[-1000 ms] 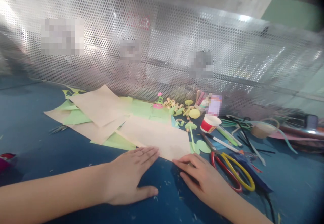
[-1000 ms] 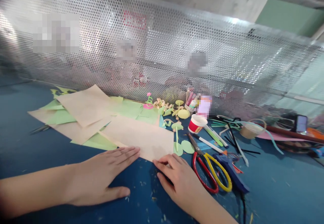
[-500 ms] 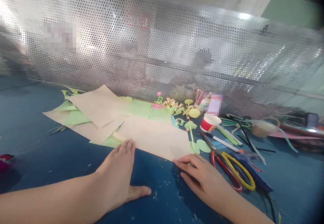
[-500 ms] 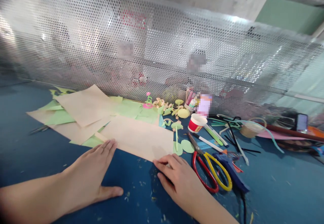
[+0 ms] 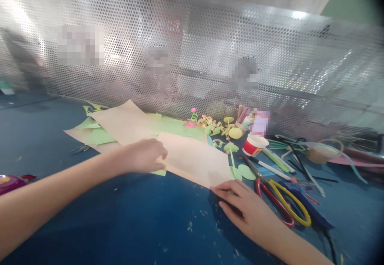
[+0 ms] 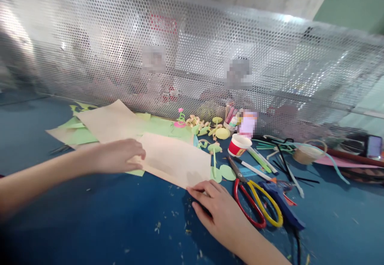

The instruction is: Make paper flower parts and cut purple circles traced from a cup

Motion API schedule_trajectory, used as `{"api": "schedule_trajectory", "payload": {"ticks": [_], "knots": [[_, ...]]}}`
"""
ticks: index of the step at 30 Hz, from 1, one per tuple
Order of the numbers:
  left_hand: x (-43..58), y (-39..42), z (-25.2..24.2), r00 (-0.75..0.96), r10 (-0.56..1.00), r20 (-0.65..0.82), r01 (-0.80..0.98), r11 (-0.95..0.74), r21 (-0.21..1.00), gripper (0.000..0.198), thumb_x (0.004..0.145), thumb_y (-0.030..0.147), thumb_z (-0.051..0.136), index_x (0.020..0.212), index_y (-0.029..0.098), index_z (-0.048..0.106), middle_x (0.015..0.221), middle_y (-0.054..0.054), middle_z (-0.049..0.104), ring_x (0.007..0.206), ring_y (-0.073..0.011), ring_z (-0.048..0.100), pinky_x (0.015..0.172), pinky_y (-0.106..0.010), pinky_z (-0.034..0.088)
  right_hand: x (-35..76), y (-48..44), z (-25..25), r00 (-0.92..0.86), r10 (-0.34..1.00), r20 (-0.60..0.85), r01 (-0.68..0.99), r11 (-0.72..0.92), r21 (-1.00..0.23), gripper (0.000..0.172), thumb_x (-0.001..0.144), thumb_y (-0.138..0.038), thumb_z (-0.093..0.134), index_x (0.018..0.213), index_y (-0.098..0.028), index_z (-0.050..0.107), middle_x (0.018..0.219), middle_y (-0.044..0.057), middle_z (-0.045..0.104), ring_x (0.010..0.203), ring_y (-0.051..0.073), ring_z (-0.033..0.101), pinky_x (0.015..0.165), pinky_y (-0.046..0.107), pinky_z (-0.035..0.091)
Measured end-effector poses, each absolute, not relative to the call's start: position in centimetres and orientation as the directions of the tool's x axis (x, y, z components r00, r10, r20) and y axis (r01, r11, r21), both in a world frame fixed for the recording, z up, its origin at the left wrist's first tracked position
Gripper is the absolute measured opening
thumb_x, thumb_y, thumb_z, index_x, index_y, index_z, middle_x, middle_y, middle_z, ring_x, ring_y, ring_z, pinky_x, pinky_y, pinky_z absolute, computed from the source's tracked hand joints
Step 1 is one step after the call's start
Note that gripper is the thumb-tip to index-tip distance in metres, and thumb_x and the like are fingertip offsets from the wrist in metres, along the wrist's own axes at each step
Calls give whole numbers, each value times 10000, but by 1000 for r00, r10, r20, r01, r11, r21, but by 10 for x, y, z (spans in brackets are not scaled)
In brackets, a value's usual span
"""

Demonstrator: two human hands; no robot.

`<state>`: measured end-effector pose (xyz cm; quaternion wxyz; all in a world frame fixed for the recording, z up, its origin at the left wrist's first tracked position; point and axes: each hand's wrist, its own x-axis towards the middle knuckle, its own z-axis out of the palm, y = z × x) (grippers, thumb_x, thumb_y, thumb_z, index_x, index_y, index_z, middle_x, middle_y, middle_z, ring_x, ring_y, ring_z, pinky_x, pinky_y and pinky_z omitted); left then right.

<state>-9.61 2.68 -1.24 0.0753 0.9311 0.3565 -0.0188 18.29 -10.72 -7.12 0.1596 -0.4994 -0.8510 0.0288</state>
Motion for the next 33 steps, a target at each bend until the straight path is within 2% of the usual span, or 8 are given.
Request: {"api": "schedule_trajectory", "payload": {"ticks": [2, 3, 5, 7, 12, 19, 24, 33], "knots": [[-105, 52, -6, 719, 678, -152, 695, -701, 162, 277, 766, 370, 498, 852, 167, 666, 927, -88, 665, 866, -217, 592, 762, -291, 426, 181, -107, -70, -447, 860, 246, 842, 498, -210, 326, 871, -189, 457, 1169, -227, 584, 1034, 90, 594, 968, 191, 561, 860, 379, 492], [-110, 62, -3, 716, 650, -255, 697, -682, 222, 249, 749, 362, 525, 831, 174, 667, 911, -68, 669, 813, -192, 599, 706, -255, 429, 180, -106, -69, -448, 859, 248, 842, 499, -207, 324, 869, -190, 460, 1165, -230, 586, 1031, 89, 597, 962, 190, 563, 851, 377, 495], [-119, 75, -1, 746, 535, -397, 661, -670, 339, 251, 737, 386, 565, 839, 185, 675, 885, -46, 683, 792, -171, 603, 677, -221, 425, 180, -105, -68, -458, 852, 252, 842, 507, -184, 306, 867, -195, 467, 1140, -232, 600, 1024, 85, 608, 952, 192, 567, 835, 379, 495], [-125, 82, -1, 764, 464, -449, 637, -656, 406, 256, 733, 395, 586, 850, 189, 683, 866, -40, 693, 788, -165, 608, 679, -212, 426, 180, -103, -66, -467, 846, 258, 845, 513, -152, 281, 866, -200, 474, 1105, -232, 618, 1012, 78, 621, 938, 195, 571, 820, 388, 491], [-125, 80, -3, 783, 398, -478, 610, -638, 469, 261, 725, 389, 605, 853, 179, 691, 823, -52, 699, 721, -161, 617, 651, -221, 444, 170, -97, -59, -473, 819, 325, 843, 528, -103, 228, 866, -219, 488, 1022, -232, 654, 935, 57, 656, 889, 191, 581, 793, 388, 479], [-109, 70, -9, 789, 370, -491, 603, -623, 498, 237, 699, 349, 619, 813, 157, 698, 737, -54, 693, 651, -160, 618, 587, -222, 457, 108, -77, -57, -630, 722, 285, 712, 684, -157, 343, 925, -253, 399, 1248, -243, 513, 1148, 54, 607, 1027, 176, 532, 886, 358, 445], [-114, 74, -12, 789, 386, -478, 606, -613, 507, 242, 689, 343, 617, 818, 158, 704, 733, -51, 699, 628, -154, 614, 573, -220, 461, 85, -62, -63, -620, 748, 236, 734, 659, -163, 351, 935, -266, 368, 1257, -233, 503, 1119, 54, 590, 1013, 188, 502, 874, 363, 434], [-128, 80, -11, 732, 418, -538, 675, -551, 491, 208, 642, 332, 659, 751, 160, 705, 692, -56, 707, 601, -169, 635, 564, -243, 473, 84, -56, -69, -595, 770, 229, 719, 638, -277, 359, 925, -232, 382, 1261, -269, 503, 1129, 45, 570, 1028, 195, 467, 901, 382, 409]]}}
